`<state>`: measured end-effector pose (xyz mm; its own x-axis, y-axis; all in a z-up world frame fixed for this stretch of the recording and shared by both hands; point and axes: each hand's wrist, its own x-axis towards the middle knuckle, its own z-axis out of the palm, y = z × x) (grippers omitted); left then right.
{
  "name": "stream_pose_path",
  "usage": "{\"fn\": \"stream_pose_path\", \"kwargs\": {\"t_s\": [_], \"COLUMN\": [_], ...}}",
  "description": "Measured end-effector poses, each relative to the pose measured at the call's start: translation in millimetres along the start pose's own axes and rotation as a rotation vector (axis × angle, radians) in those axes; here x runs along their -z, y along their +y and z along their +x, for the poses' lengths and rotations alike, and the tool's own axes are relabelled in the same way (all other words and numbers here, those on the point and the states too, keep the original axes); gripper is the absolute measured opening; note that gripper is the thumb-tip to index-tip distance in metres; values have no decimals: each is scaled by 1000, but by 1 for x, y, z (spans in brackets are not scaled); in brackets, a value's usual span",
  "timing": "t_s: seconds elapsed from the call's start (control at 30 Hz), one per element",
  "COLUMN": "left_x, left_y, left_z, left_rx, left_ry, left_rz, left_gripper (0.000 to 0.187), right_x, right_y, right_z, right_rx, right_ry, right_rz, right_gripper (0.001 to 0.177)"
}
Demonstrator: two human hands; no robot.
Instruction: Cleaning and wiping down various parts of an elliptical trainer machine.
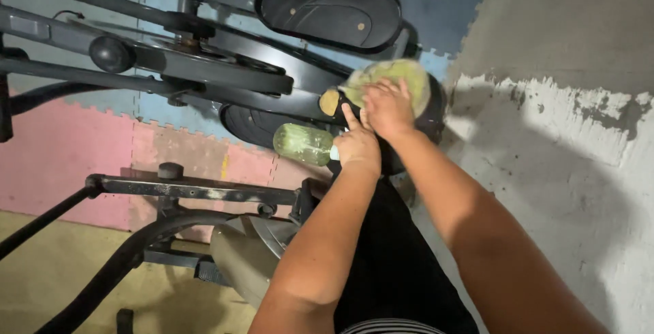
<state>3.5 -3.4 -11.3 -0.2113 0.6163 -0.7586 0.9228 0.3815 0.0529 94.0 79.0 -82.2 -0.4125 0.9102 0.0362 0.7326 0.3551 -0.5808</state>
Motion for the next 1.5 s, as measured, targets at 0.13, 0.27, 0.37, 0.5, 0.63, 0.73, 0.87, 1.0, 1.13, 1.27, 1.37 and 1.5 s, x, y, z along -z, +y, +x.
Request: {"fn": "stream_pose_path", "kwargs": {"t_s": [0.13,0.27,0.37,0.5,0.63,0.73,0.87,1.0,1.13,1.27,1.37,1.5], "left_x": [13,-7,-8,-4,-8,-6,-13,-26,-21,-35,-47,-79], "left_y": [2,7,8,9,10,10,12,6,-29,-49,-51,-40], "left_z": [8,16,11,8,6,7,9,2,-23,-57,-89,-115], "left_rx": [-21,-10,-11,-24,-17,-3,32,63,-53,-28,20,34], "left_ry": [-8,50,22,56,67,85,89,139,286,274,272,253], "left_rz": [20,82,85,81,129,151,74,11,-259,-492,-725,-811], "left_gripper": [74,72,72,73,76,78,77,75,72,88,91,91], "right_x": [-2,6,-42,36,10,20,17,22,9,-41,-46,0], "right_y": [-1,79,232,220,66,43,83,77,-7,-46,-67,-70], "right_z": [38,49,-9,-85,-148,-137,-77,-19,3,15,12,-32], "right_rx": [152,-156,-123,-368,-506,-442,-181,12,116,-36,-119,184], "right_ry": [-137,-217,-13,72,153,187,243,108,-20,-239,-309,-271], "right_rz": [-312,-398,-140,129,253,176,-88,-207,-349,-153,-13,19], "right_gripper": [21,29,30,44,60,61,54,45,36,35,36,52]}}
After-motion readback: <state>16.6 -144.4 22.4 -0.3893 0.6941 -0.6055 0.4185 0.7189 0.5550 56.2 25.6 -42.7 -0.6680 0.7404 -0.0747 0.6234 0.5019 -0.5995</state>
